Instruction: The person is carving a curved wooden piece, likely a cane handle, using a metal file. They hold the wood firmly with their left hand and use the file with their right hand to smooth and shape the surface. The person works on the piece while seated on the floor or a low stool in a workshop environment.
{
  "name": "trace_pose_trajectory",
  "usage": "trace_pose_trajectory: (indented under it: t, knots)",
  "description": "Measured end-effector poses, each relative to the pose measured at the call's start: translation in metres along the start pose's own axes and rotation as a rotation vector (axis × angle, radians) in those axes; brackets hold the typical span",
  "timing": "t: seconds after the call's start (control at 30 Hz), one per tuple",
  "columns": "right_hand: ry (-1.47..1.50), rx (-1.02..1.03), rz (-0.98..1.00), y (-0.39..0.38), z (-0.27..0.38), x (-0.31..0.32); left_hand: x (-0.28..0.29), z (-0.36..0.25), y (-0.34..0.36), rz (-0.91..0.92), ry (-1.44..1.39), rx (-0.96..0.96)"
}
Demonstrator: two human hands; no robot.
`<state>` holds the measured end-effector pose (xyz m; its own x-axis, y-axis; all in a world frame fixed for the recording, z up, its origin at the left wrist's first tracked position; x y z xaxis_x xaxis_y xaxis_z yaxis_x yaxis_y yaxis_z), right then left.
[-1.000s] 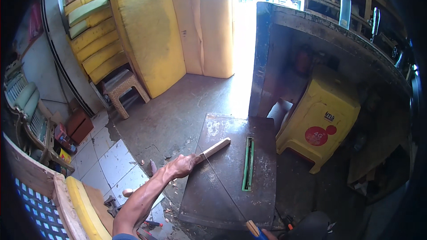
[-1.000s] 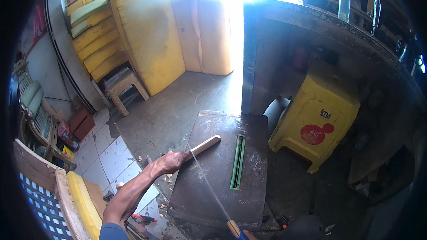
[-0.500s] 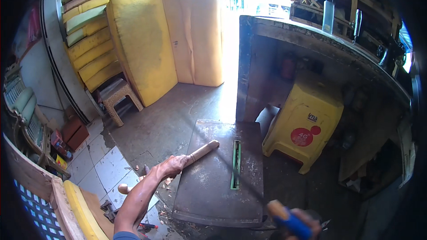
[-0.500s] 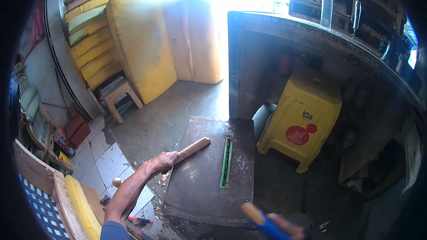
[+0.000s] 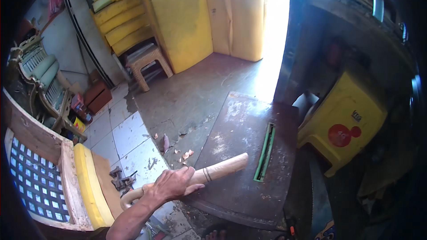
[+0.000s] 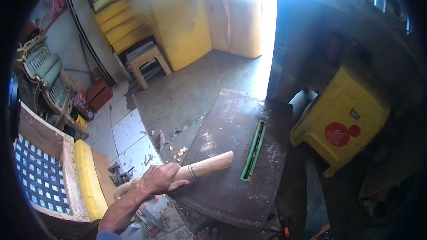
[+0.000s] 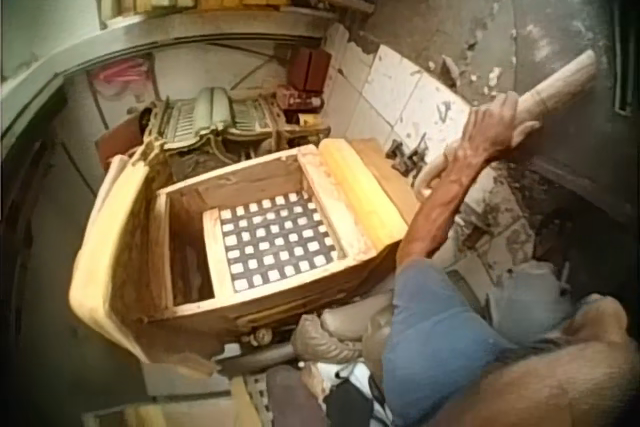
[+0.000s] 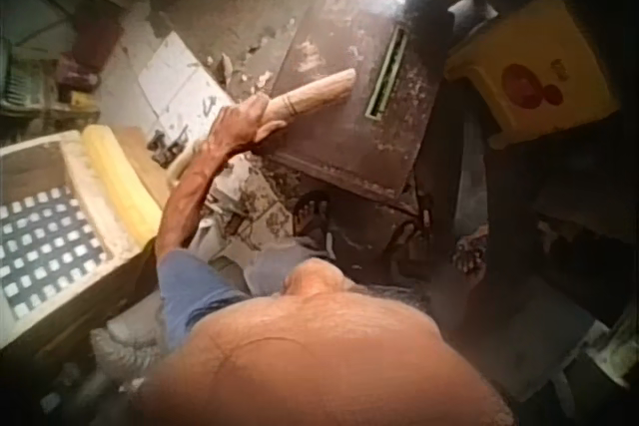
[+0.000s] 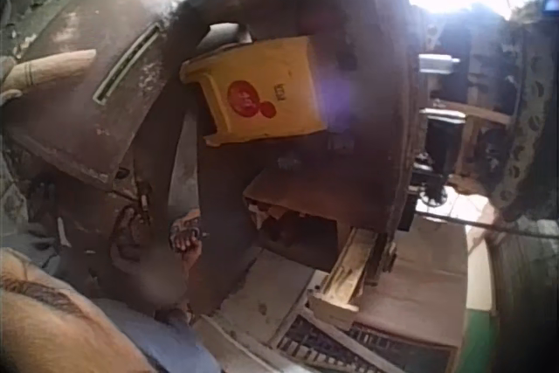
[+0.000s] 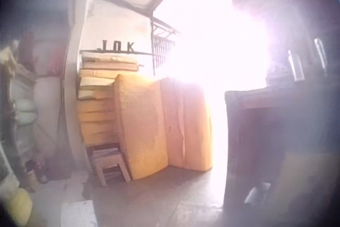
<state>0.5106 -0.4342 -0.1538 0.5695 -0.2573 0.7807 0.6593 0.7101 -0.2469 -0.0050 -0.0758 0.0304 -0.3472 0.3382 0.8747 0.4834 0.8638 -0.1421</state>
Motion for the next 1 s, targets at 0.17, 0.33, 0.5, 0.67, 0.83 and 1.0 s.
trace_pose_trajectory:
  t: [0.17,0.33,0.5,0.67,0.83,1.0]
  knots:
    - [-0.478,0.299,-0.066,-0.01,0.039,-0.058,0.002,-0.008,-0.015,-0.036,-0.036,0.019]
    - [-0.525,0.387,-0.07,-0.005,0.055,-0.07,-0.014,-0.001,0.0,-0.058,-0.104,0.049]
    - [-0.52,0.46,-0.061,0.004,0.062,-0.073,-0.032,-0.005,0.014,-0.074,-0.048,0.059]
    - [-0.56,0.437,-0.071,0.012,0.06,-0.069,-0.047,-0.005,0.014,-0.244,0.046,0.044]
    - [-0.58,0.417,-0.056,0.022,0.064,-0.069,-0.062,-0.019,0.009,-0.413,0.002,0.141]
    - [-0.606,0.371,-0.024,0.032,0.065,-0.066,-0.058,-0.013,0.01,-0.503,0.002,0.051]
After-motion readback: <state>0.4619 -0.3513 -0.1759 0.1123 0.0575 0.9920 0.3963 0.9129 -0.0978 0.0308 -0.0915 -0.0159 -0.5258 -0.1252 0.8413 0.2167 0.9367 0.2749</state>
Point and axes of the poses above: each hand's wrist, its own y-axis towards the middle knuckle, its own x-axis out of the back of the hand, z = x × y, the point moved 4 cm from there along y, towards the middle knuckle, and after that the axes turned 15 degrees about -y, right-handed, at the moved point
